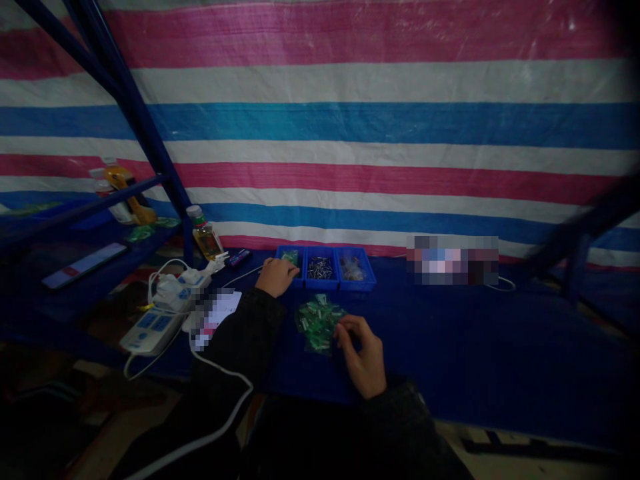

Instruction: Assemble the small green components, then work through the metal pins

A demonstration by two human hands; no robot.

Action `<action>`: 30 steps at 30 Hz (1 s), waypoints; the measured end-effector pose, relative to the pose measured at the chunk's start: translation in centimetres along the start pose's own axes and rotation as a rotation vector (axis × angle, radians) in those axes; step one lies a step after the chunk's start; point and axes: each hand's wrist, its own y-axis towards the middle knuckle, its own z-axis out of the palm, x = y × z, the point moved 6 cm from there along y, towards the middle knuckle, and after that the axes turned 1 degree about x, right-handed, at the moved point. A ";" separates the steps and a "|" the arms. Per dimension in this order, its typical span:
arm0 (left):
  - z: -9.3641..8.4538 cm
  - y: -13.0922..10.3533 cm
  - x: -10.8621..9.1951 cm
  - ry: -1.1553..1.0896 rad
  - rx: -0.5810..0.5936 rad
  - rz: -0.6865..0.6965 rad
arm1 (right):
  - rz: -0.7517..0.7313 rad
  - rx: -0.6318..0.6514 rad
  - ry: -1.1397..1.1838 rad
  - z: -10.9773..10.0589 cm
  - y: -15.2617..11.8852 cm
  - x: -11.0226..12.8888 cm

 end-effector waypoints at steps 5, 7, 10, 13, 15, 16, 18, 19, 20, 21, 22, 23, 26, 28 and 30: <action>-1.4 -1.1 -1.4 -0.023 -0.087 0.020 | 0.004 -0.012 0.000 0.0 0.0 -0.1; -2.1 -2.1 -2.7 -0.081 -0.184 0.060 | 0.001 -0.015 0.002 0.0 0.0 -0.2; -1.3 -3.7 -5.6 -0.172 -0.126 0.234 | -0.007 -0.013 0.001 0.0 0.0 -0.2; 0.7 -4.8 -7.4 -0.189 0.035 0.344 | -0.014 -0.009 -0.004 0.1 0.1 -0.2; 1.8 -5.2 -7.6 -0.167 0.100 0.340 | -0.014 -0.006 -0.004 0.1 0.1 -0.2; 2.3 -5.2 -7.6 -0.151 0.126 0.331 | -0.015 -0.007 -0.003 0.1 0.1 -0.2; 2.9 -5.3 -7.4 -0.127 0.168 0.310 | -0.015 -0.010 -0.003 0.1 0.1 -0.2; 3.1 -5.4 -7.4 -0.121 0.181 0.303 | -0.014 -0.011 -0.004 0.1 0.1 -0.2; 3.1 -5.4 -7.4 -0.119 0.186 0.297 | -0.011 -0.012 -0.007 0.1 0.1 -0.1; 3.1 -5.5 -7.4 -0.122 0.181 0.291 | -0.008 -0.013 -0.010 0.1 0.1 -0.1; 3.0 -5.5 -7.4 -0.129 0.168 0.281 | -0.005 -0.014 -0.012 0.1 0.1 -0.1; 2.7 -5.5 -7.4 -0.144 0.140 0.262 | -0.003 -0.015 -0.013 0.1 0.1 0.0; 1.1 -5.7 -7.1 -0.261 -0.041 0.161 | 0.003 -0.022 -0.014 0.0 0.1 0.0; -0.3 -6.4 -6.7 -0.421 -0.221 0.070 | 0.007 -0.034 -0.016 -0.1 0.1 -0.1; -1.1 -7.6 -6.0 -0.632 -0.354 -0.044 | 0.008 -0.060 -0.020 -0.3 0.1 -0.2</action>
